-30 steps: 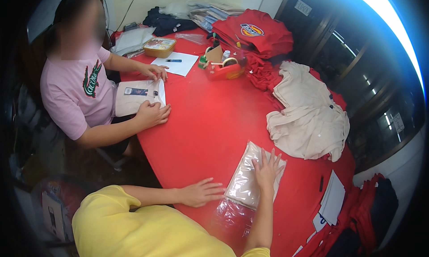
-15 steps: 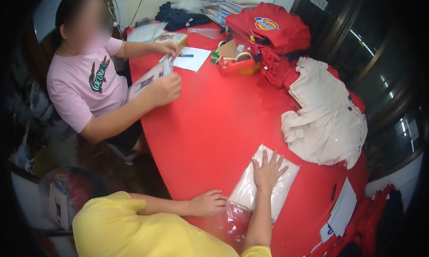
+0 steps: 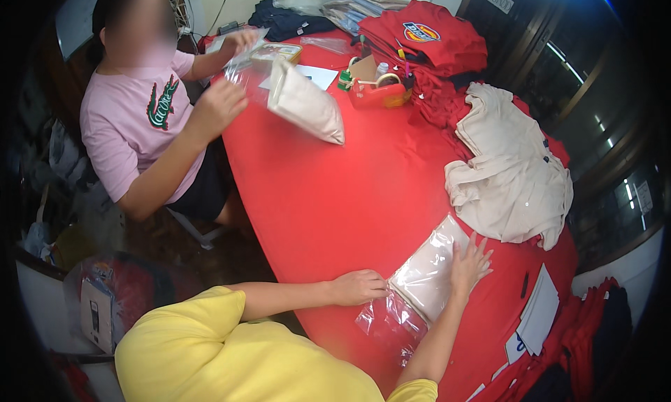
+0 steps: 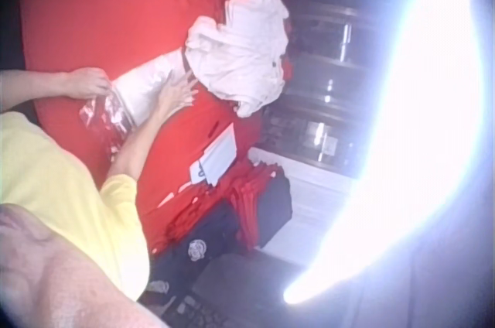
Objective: The person folds shirts on a table and places them into plastic bags.
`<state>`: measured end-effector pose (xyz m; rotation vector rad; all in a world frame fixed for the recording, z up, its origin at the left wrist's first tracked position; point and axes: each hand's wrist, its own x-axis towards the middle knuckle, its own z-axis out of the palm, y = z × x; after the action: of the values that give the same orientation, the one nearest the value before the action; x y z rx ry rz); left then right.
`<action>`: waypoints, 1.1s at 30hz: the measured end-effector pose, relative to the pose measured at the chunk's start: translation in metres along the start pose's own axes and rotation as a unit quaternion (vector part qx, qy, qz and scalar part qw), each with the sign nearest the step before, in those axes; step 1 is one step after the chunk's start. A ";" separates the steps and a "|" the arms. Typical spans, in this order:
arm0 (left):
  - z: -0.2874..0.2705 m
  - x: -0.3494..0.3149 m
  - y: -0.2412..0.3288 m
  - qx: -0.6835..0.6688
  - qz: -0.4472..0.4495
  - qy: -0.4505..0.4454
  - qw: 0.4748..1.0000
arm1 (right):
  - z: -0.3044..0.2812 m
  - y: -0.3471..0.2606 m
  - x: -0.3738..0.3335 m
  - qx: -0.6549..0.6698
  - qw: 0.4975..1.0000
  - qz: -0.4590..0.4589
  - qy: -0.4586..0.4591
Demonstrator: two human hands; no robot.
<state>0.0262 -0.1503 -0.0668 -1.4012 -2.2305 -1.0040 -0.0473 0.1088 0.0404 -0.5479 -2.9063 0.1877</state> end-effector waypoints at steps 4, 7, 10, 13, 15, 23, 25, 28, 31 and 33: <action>-0.008 -0.002 0.001 0.015 0.016 -0.021 1.000 | 0.029 -0.008 -0.032 -0.080 0.996 -0.007 -0.038; -0.015 -0.003 0.001 0.033 0.012 -0.027 0.999 | 0.026 -0.011 -0.027 -0.052 0.998 -0.016 -0.021; -0.018 0.003 0.001 0.019 0.025 0.006 0.999 | 0.024 -0.015 -0.029 -0.052 0.998 -0.005 -0.043; -0.009 0.006 -0.006 0.002 0.065 0.006 0.998 | 0.026 -0.009 -0.026 -0.051 0.997 -0.006 -0.048; -0.002 0.004 -0.010 -0.008 0.076 -0.013 0.997 | 0.029 -0.006 -0.024 -0.045 0.998 -0.017 -0.045; 0.004 0.004 -0.011 -0.008 0.047 -0.040 0.998 | -0.014 -0.029 -0.004 -0.061 0.989 0.025 -0.133; 0.001 0.002 -0.008 0.008 0.053 -0.047 0.997 | -0.009 -0.030 0.005 -0.052 0.996 0.014 -0.064; 0.005 -0.002 -0.009 0.046 0.052 -0.066 0.995 | 0.012 -0.040 0.012 -0.060 0.996 0.004 -0.065; 0.008 -0.010 -0.008 0.056 0.046 -0.084 0.994 | 0.033 -0.052 0.001 -0.093 0.991 0.020 -0.090; 0.006 -0.013 -0.007 0.054 0.047 -0.090 0.993 | 0.035 -0.057 -0.010 -0.120 0.990 0.038 -0.062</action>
<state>0.0261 -0.1563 -0.0815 -1.5874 -2.2828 -0.7411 -0.0645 0.0493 0.0131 -0.7092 -3.0521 -0.1247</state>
